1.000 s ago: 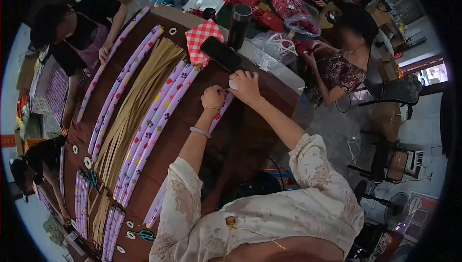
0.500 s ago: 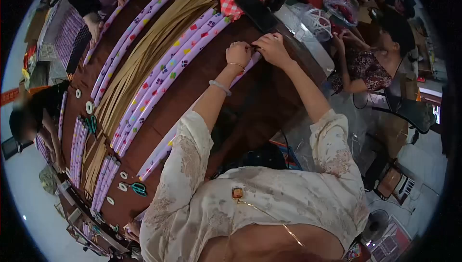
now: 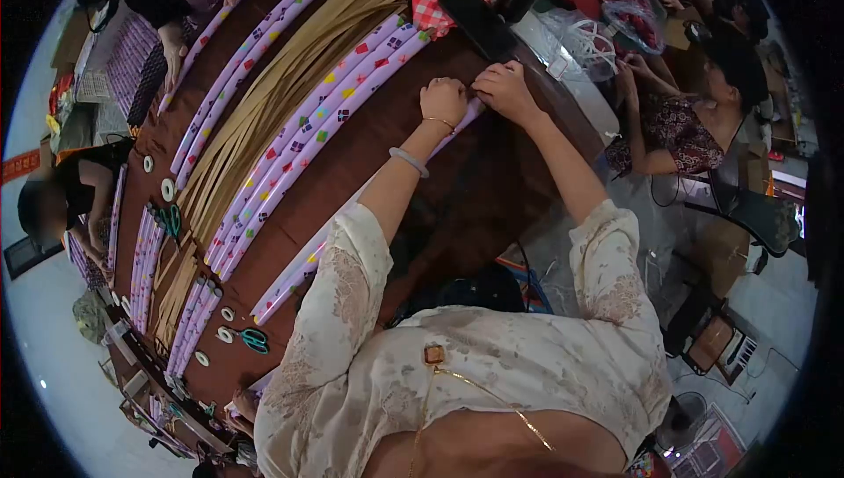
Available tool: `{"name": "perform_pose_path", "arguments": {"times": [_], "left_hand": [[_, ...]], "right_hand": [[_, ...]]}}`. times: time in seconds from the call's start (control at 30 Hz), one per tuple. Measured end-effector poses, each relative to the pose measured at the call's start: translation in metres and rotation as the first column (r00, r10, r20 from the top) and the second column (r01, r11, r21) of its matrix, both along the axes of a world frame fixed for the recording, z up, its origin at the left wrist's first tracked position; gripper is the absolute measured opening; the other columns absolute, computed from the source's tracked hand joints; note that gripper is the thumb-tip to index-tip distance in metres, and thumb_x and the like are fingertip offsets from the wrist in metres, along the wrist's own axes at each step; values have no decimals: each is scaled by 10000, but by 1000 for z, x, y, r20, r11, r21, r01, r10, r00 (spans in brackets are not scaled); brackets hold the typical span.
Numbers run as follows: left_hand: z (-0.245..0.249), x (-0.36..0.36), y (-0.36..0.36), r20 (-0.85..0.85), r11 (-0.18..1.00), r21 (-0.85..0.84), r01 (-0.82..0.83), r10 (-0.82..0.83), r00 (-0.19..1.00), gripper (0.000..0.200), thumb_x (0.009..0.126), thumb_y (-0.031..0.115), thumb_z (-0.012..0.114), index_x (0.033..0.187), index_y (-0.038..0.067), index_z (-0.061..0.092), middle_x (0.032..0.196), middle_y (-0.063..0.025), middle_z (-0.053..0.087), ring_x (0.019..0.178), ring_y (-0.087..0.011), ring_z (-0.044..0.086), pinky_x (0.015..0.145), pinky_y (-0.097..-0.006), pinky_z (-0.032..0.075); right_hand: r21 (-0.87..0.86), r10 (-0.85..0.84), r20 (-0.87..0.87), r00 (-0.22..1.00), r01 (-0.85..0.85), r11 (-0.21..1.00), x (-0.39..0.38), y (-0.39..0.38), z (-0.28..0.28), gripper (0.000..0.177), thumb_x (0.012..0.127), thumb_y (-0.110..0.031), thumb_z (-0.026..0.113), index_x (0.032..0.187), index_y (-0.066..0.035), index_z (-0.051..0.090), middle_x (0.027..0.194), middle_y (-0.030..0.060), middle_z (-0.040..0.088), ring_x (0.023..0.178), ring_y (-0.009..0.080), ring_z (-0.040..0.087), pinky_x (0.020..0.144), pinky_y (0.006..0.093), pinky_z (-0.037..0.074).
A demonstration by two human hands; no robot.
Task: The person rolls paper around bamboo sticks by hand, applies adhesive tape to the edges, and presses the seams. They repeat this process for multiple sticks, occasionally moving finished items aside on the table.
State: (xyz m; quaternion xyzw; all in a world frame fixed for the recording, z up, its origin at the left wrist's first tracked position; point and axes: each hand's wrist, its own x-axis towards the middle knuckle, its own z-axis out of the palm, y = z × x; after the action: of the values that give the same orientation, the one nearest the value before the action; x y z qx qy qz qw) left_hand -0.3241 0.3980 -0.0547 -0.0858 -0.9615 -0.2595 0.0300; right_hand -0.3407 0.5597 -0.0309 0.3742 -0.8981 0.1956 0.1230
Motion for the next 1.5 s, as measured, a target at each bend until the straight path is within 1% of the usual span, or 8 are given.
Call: {"name": "perform_pose_path", "arguments": {"times": [0.53,0.77,0.93,1.0,1.03,1.17,1.3,1.5], "left_hand": [[16,-7,9,275,991,-40,-125,131,952,132,666,220,573,751,147,642,862,-61,610,907,-244,545,763,-402,411],[8,-6,8,202,994,-78,-83,97,975,172,693,235,553,777,102,623,884,-101,605,907,-268,546,754,-409,436],[0,-6,-4,185,996,86,-9,-7,983,151,725,185,523,768,84,627,876,-125,608,869,-301,551,756,-412,438],[-2,-3,-12,97,964,246,104,-132,987,173,757,161,501,857,106,631,882,-139,598,873,-321,539,762,-407,433],[-3,-3,-16,36,974,168,154,-162,986,268,767,129,511,1027,128,576,903,-144,586,885,-319,531,768,-399,429],[36,18,-42,23,980,179,83,-89,996,500,752,28,537,1229,87,398,942,-146,575,865,-293,535,783,-387,424],[66,59,-103,-119,936,344,69,-29,992,374,731,65,565,1101,52,505,920,-126,591,870,-284,544,770,-375,428],[78,196,-236,-14,948,166,-273,279,960,283,775,94,549,1052,36,548,945,-137,592,887,-301,544,781,-371,425]], "right_hand": [[-27,-165,-112,980,163,986,10,0,-37,150,760,-113,551,907,-127,572,962,5,574,974,187,501,812,378,369],[-47,-181,-50,982,178,983,11,-1,-33,116,779,-83,531,889,-107,556,972,23,562,956,223,498,823,386,367],[-131,-149,-48,988,142,981,13,-5,-22,152,764,-73,562,917,-79,558,1017,53,535,938,243,502,828,377,371],[-159,-116,-61,991,106,982,9,-5,-17,160,759,-63,576,918,-65,556,1010,67,529,915,246,511,802,375,391],[-187,-84,-67,994,70,980,9,-5,-16,169,754,-54,591,919,-50,555,1002,82,523,893,248,520,775,373,411],[-234,-63,45,997,71,970,9,-8,-9,178,745,-52,622,905,-23,548,985,109,500,822,247,544,698,364,448],[-208,-227,-23,974,217,954,10,-10,-18,200,731,-56,641,891,-15,528,1011,130,386,690,246,526,632,346,455],[-133,-358,-95,929,344,929,14,-8,-21,187,736,-31,602,895,-18,502,1066,130,353,737,265,532,660,353,460]]}}
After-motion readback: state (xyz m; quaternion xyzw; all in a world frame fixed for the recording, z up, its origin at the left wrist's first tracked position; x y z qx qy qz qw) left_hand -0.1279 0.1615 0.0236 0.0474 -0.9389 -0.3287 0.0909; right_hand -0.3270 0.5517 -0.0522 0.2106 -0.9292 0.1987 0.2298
